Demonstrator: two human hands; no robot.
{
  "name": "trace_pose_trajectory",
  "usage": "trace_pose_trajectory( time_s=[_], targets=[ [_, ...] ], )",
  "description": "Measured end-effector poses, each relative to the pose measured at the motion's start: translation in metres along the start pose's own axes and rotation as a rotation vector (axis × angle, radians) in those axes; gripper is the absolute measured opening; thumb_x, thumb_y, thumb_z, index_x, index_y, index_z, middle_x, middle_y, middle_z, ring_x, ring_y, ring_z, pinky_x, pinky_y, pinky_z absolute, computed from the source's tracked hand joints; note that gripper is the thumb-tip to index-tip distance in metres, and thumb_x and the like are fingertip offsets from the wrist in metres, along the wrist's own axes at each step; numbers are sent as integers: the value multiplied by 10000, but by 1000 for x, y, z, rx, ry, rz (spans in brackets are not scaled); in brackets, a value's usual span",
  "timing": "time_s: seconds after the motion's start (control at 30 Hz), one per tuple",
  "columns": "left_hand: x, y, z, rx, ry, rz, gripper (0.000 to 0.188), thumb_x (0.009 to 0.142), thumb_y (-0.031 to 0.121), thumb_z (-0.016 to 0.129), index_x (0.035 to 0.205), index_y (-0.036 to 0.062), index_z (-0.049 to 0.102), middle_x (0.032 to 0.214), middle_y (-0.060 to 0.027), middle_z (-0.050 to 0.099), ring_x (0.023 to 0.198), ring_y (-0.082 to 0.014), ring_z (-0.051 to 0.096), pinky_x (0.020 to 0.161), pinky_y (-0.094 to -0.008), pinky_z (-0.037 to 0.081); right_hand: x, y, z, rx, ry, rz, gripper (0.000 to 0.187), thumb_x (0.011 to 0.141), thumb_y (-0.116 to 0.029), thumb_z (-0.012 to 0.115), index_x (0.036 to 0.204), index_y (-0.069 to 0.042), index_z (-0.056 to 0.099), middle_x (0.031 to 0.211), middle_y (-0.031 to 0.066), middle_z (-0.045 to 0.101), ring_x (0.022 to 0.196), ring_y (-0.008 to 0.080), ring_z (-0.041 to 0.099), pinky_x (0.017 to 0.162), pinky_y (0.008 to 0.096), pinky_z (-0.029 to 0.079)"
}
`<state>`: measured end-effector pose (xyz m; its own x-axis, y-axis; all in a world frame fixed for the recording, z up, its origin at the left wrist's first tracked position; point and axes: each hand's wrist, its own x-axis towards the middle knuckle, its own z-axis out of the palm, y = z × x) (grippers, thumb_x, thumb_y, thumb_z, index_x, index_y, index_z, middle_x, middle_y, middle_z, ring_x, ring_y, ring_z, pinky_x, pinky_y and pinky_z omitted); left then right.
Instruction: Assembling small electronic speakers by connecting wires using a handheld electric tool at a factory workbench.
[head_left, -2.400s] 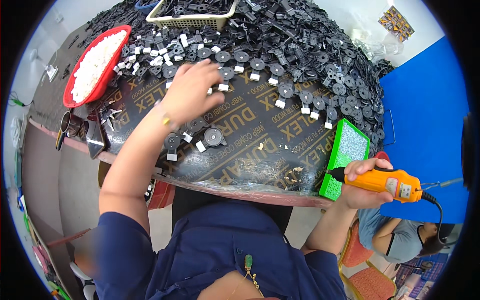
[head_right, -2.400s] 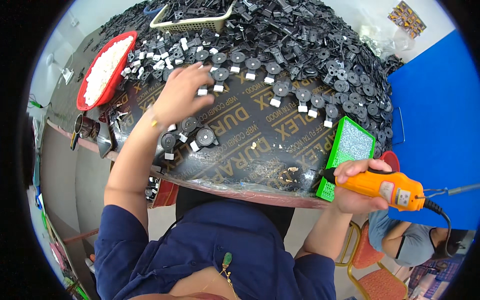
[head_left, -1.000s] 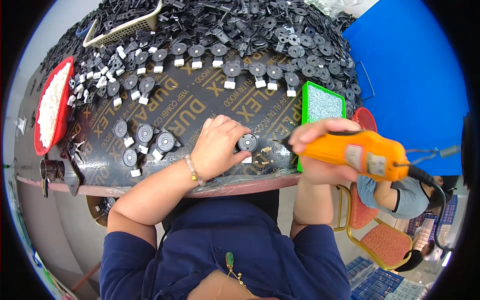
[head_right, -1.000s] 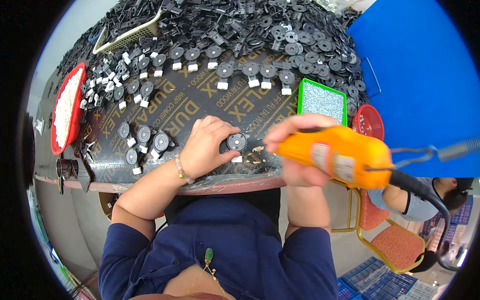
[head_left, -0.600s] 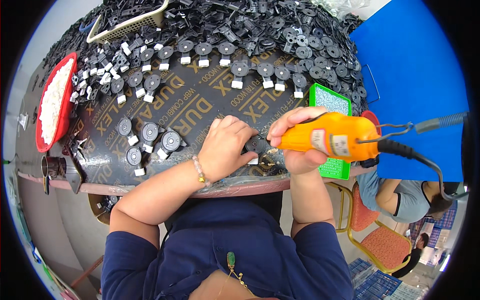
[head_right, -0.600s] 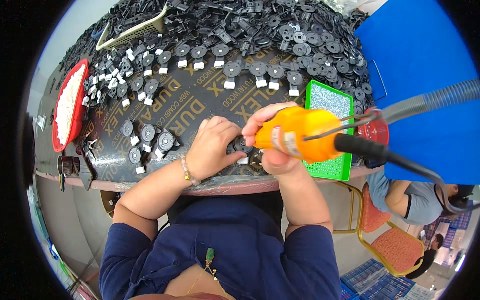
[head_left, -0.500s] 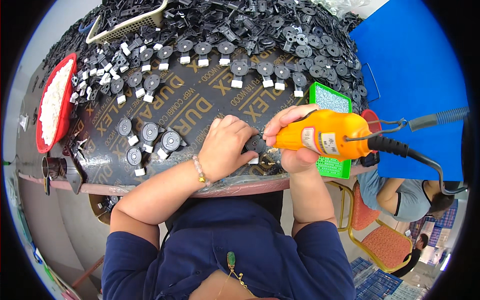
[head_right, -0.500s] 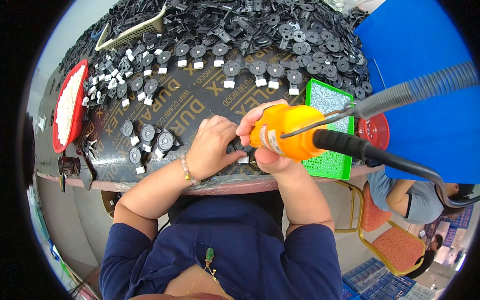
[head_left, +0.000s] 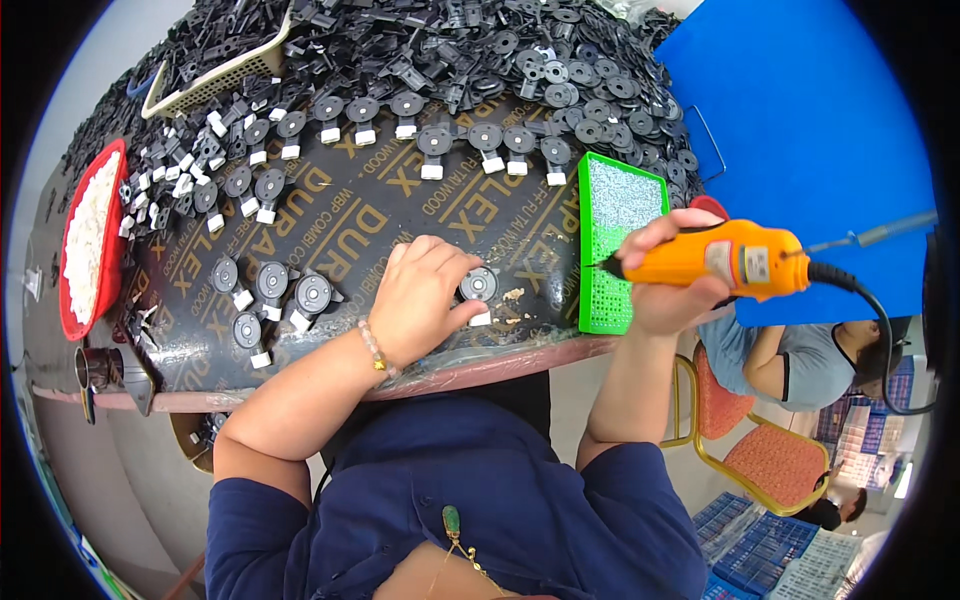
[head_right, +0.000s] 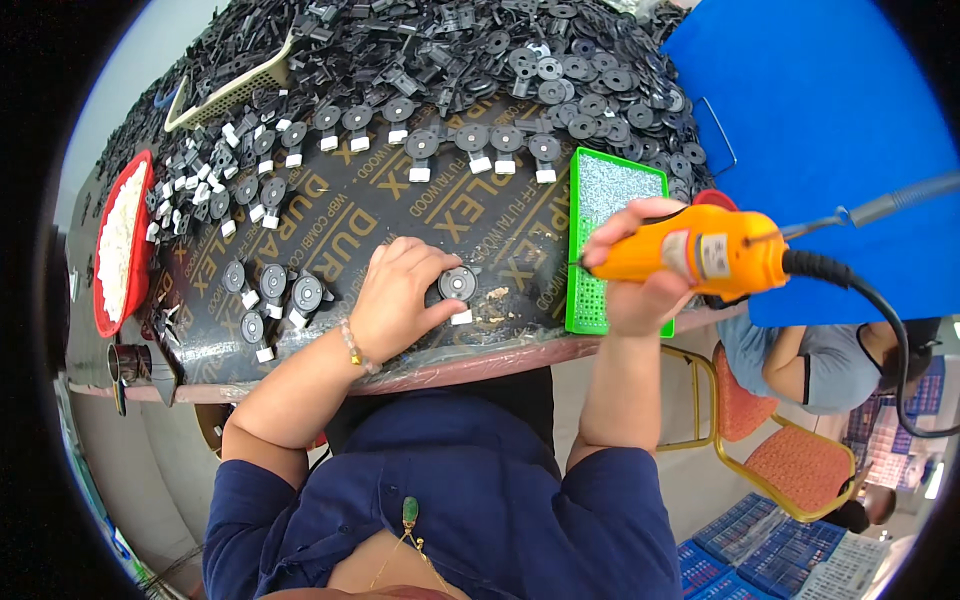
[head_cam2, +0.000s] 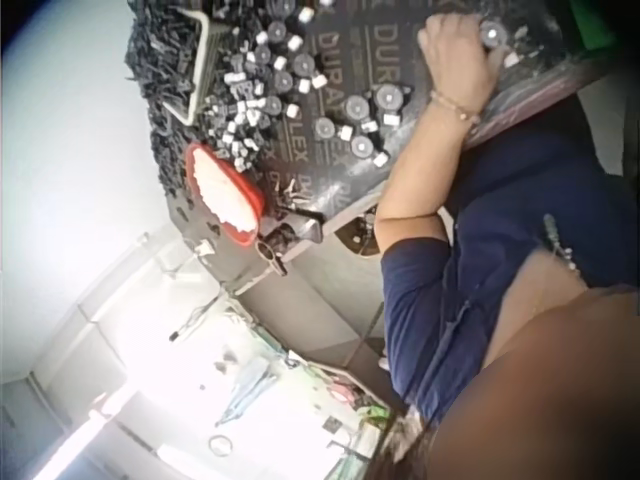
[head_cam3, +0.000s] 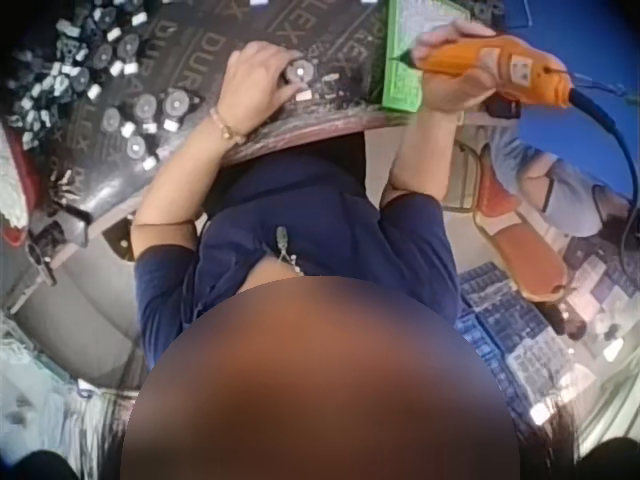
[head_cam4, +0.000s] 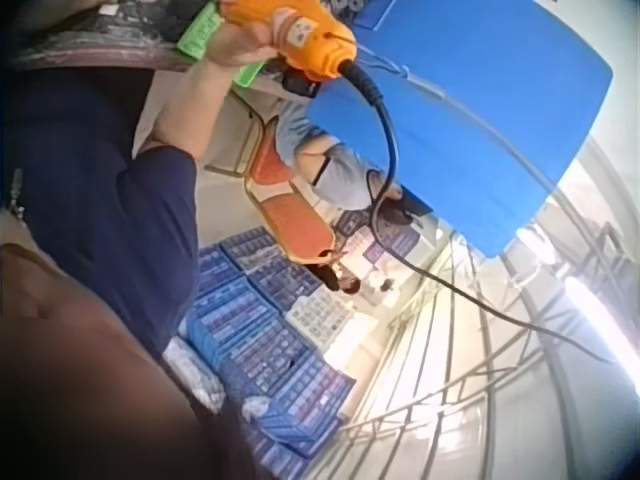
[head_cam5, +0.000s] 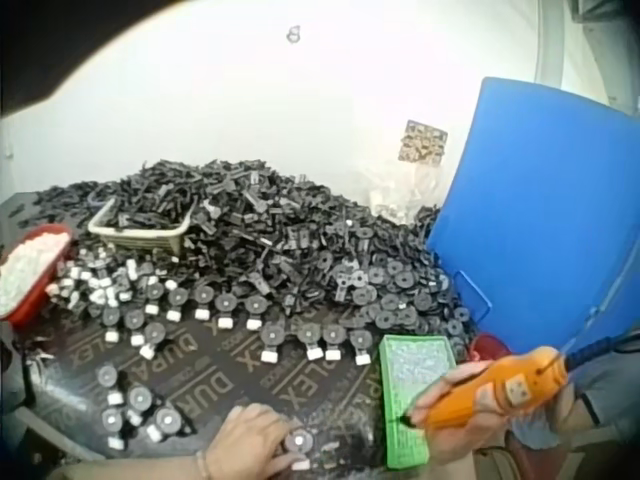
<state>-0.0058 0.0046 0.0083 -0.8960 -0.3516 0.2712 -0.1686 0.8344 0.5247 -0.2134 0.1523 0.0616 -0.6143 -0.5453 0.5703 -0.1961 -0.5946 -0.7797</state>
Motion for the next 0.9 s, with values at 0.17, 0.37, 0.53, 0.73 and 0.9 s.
trace_pose_trajectory(
  time_s=[0.17,0.37,0.53,0.73,0.9],
  targets=[
    [3,1,7,3,50,32,445,699,244,805,1087,82,660,1023,-41,642,1035,-243,542,869,-382,400,4,12,-46,-250,150,-25,801,789,-737,602,1098,-3,512,729,112,602,551,181,582,525,292,507],
    [2,-2,9,0,65,37,465,686,236,813,1097,90,653,1030,-41,635,1021,-249,541,867,-385,395,-1,21,-53,-224,178,-24,800,778,-734,617,1095,-7,514,742,112,608,553,182,579,536,297,511],
    [2,-2,9,-10,58,30,485,674,227,820,1110,96,653,1041,-42,635,1027,-257,543,874,-391,391,-3,23,-56,-184,179,-23,800,768,-735,627,1101,-17,516,739,111,608,562,182,579,541,293,508],
    [2,1,7,7,96,42,486,678,256,817,1103,90,650,1018,-37,630,1015,-243,538,871,-380,396,-1,18,-54,-203,173,-17,798,772,-739,618,1119,-28,515,750,114,610,568,189,579,544,304,501],
    [2,-1,7,3,53,-8,466,685,270,816,1085,91,656,1013,-37,636,1032,-240,542,888,-386,395,-2,-6,-31,-132,136,-69,835,783,-809,508,1145,-58,517,796,123,613,566,196,582,538,317,499]
  ],
)
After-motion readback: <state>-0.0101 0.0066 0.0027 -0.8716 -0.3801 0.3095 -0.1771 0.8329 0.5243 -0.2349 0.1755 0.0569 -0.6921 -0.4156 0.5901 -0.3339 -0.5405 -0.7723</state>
